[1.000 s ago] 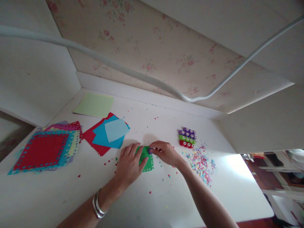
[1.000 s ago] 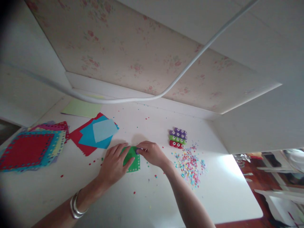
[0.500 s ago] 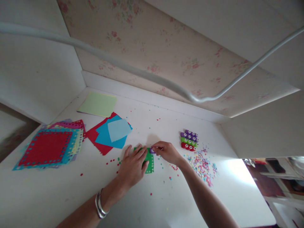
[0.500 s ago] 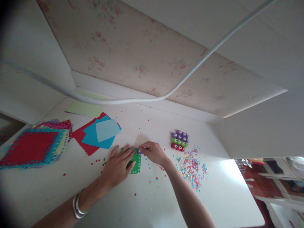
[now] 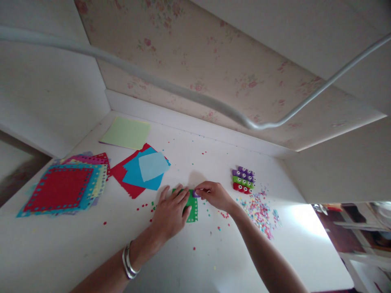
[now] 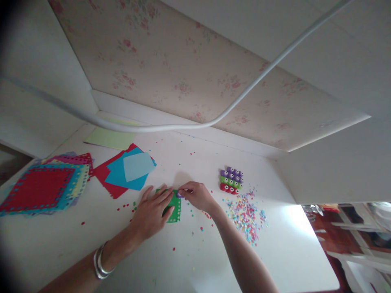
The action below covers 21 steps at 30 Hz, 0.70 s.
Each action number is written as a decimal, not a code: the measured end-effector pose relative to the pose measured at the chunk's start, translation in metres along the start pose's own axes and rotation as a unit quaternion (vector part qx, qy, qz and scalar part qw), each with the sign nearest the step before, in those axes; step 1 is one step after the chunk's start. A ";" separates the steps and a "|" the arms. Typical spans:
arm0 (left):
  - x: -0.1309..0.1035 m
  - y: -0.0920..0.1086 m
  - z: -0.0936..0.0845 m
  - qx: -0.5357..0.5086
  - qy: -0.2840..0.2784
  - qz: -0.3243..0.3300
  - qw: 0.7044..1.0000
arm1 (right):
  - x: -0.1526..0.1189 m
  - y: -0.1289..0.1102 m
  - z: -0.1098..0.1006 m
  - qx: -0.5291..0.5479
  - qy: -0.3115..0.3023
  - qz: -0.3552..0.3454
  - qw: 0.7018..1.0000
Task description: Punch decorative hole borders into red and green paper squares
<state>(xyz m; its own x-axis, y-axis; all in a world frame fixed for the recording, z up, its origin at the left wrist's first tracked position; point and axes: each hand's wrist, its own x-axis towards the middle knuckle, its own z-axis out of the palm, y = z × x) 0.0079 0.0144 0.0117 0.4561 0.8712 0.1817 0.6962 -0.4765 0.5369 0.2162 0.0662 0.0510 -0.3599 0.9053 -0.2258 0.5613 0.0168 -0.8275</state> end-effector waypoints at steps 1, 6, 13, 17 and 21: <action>0.000 0.000 0.000 -0.003 0.002 0.000 1.000 | 0.000 0.001 0.001 0.001 0.003 0.001 1.000; 0.001 0.001 -0.001 -0.011 0.008 -0.001 1.000 | 0.001 0.003 0.005 0.042 0.023 0.027 0.998; 0.001 0.000 0.001 -0.018 0.010 -0.004 1.000 | 0.001 0.005 0.017 0.074 0.041 0.075 0.994; 0.001 -0.001 0.002 -0.011 0.012 -0.002 1.000 | 0.003 0.013 0.019 0.055 0.038 0.064 0.996; 0.001 0.000 0.002 0.002 0.021 0.002 1.000 | 0.004 0.015 0.012 0.094 0.007 0.054 0.994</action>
<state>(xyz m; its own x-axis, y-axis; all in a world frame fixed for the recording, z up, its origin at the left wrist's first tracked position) 0.0089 0.0148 0.0102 0.4345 0.8739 0.2181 0.6970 -0.4796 0.5331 0.2146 0.0651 0.0315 -0.2944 0.9031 -0.3127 0.4459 -0.1596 -0.8807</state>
